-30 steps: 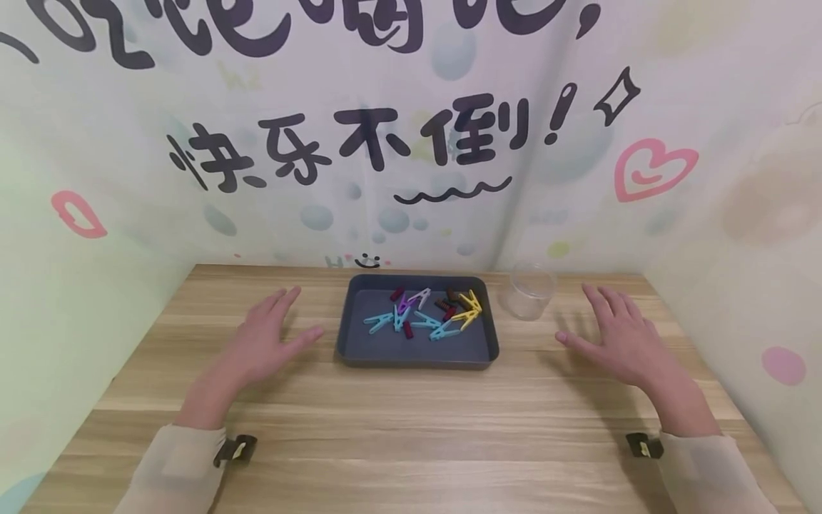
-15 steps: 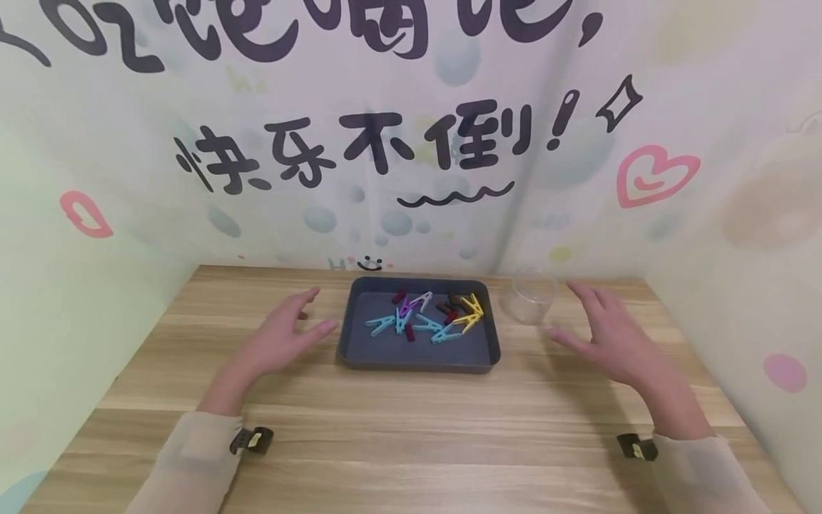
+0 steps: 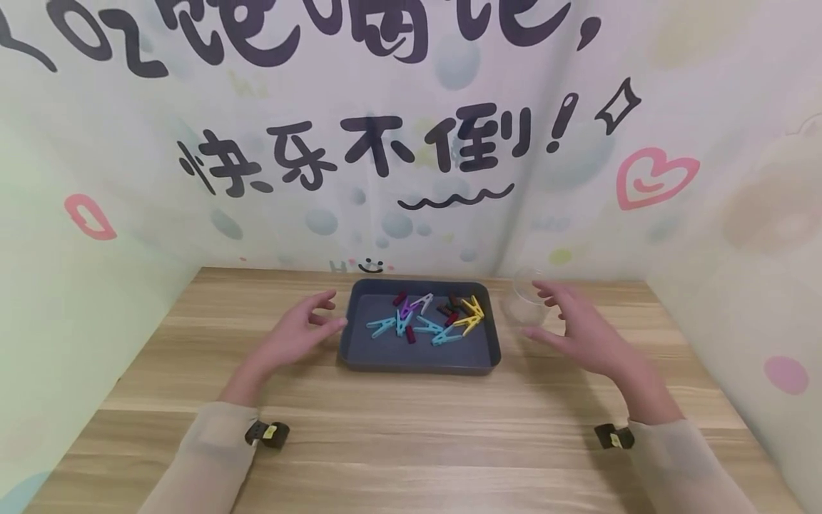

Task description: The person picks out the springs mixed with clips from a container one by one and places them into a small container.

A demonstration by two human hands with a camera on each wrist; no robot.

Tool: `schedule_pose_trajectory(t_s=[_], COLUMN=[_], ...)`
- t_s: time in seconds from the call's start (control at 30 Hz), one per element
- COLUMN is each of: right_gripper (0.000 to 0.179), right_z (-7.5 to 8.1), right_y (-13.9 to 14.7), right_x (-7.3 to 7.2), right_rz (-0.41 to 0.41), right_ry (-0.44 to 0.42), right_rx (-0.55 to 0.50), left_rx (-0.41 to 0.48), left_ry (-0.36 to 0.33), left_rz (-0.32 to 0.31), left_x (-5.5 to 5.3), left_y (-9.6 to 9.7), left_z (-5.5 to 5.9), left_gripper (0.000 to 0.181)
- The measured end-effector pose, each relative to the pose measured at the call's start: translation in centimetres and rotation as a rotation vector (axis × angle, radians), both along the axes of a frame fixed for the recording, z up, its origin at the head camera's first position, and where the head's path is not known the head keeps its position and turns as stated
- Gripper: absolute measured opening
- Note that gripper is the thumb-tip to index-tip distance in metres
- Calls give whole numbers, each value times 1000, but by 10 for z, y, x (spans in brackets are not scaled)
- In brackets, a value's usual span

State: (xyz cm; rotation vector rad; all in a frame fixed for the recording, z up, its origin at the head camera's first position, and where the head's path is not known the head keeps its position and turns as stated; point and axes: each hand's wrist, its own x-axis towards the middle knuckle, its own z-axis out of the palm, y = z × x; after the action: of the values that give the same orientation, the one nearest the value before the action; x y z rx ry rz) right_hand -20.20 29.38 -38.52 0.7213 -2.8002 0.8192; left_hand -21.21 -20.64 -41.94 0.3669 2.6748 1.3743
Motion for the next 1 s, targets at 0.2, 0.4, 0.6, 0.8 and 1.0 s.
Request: schedule_pose_trajectory(t_s=[0.2,0.4,0.6,0.8,1.0], right_gripper=[77,71,72,64,63], right_z=[-2,-4,-2,-2,-6], right_y=[-12,-26,-46,-69,-92], right_x=[-7,-13,-19,-27,-33], right_rz=[67,102,137,184,232], right_ry=[1,-13,-53,-87,-159], right_rx=[-53,-60,-56,-65,-79], left_rx=[64,106,151,205,249], left_ry=[-38,-70,-99,-101,-123], left_rz=[-28,-35,-33,-55,-61], left_x=[-3,-6,-8,-8,-8], left_y=[6,10,13,12,11], left_z=[-1,-5,-7,-7,-10], left_gripper=[73,70,68,66,65])
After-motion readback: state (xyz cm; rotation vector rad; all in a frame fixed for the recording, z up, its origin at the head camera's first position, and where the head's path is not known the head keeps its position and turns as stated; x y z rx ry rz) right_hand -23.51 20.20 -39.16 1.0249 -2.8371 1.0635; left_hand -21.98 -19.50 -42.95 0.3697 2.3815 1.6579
